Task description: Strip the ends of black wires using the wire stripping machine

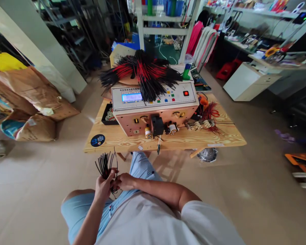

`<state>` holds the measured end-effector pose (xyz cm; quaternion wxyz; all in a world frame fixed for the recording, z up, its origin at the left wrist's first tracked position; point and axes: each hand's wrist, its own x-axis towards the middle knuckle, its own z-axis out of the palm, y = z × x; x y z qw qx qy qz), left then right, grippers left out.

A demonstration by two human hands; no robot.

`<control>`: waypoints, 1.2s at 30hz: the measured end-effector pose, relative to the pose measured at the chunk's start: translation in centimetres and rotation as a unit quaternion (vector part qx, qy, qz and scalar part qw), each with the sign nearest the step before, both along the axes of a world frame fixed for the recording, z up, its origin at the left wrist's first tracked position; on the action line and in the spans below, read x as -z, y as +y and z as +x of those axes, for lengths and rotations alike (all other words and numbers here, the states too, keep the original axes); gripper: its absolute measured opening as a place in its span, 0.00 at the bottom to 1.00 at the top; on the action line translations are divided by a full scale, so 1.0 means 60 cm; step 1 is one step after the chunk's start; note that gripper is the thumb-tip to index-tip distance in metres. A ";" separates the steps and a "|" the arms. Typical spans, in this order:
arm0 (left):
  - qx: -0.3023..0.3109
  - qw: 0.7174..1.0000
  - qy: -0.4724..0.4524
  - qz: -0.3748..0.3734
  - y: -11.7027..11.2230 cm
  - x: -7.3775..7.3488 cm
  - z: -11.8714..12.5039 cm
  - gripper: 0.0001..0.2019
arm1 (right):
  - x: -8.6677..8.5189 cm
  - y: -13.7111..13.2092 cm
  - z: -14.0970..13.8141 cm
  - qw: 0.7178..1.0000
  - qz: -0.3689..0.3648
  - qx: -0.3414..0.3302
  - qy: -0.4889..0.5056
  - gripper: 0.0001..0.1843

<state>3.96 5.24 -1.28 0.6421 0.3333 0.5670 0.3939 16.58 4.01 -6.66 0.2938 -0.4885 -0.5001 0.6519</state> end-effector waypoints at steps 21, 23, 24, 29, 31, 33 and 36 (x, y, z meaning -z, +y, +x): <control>0.010 0.999 0.009 0.046 -0.005 -0.011 -0.029 0.28 | -0.051 0.103 0.126 0.915 0.018 0.355 0.189 0.27; -0.002 0.999 0.018 0.035 -0.006 -0.011 -0.029 0.25 | -0.072 0.128 0.139 0.882 0.013 0.394 0.258 0.30; -0.011 0.999 0.024 0.028 -0.006 -0.012 -0.028 0.25 | -0.081 0.138 0.144 0.869 0.013 0.406 0.282 0.30; -0.038 0.999 0.007 0.017 -0.008 -0.016 -0.028 0.24 | -0.103 0.163 0.157 0.828 0.038 0.454 0.329 0.27; -0.047 0.999 -0.016 0.020 -0.009 -0.015 -0.032 0.24 | -0.106 0.166 0.158 0.819 0.039 0.467 0.330 0.26; -0.041 0.998 -0.033 0.031 -0.010 -0.014 -0.036 0.24 | -0.106 0.166 0.157 0.814 0.040 0.474 0.333 0.27; -0.020 0.998 -0.035 0.051 -0.011 -0.010 -0.041 0.25 | -0.102 0.168 0.156 0.810 0.045 0.475 0.340 0.27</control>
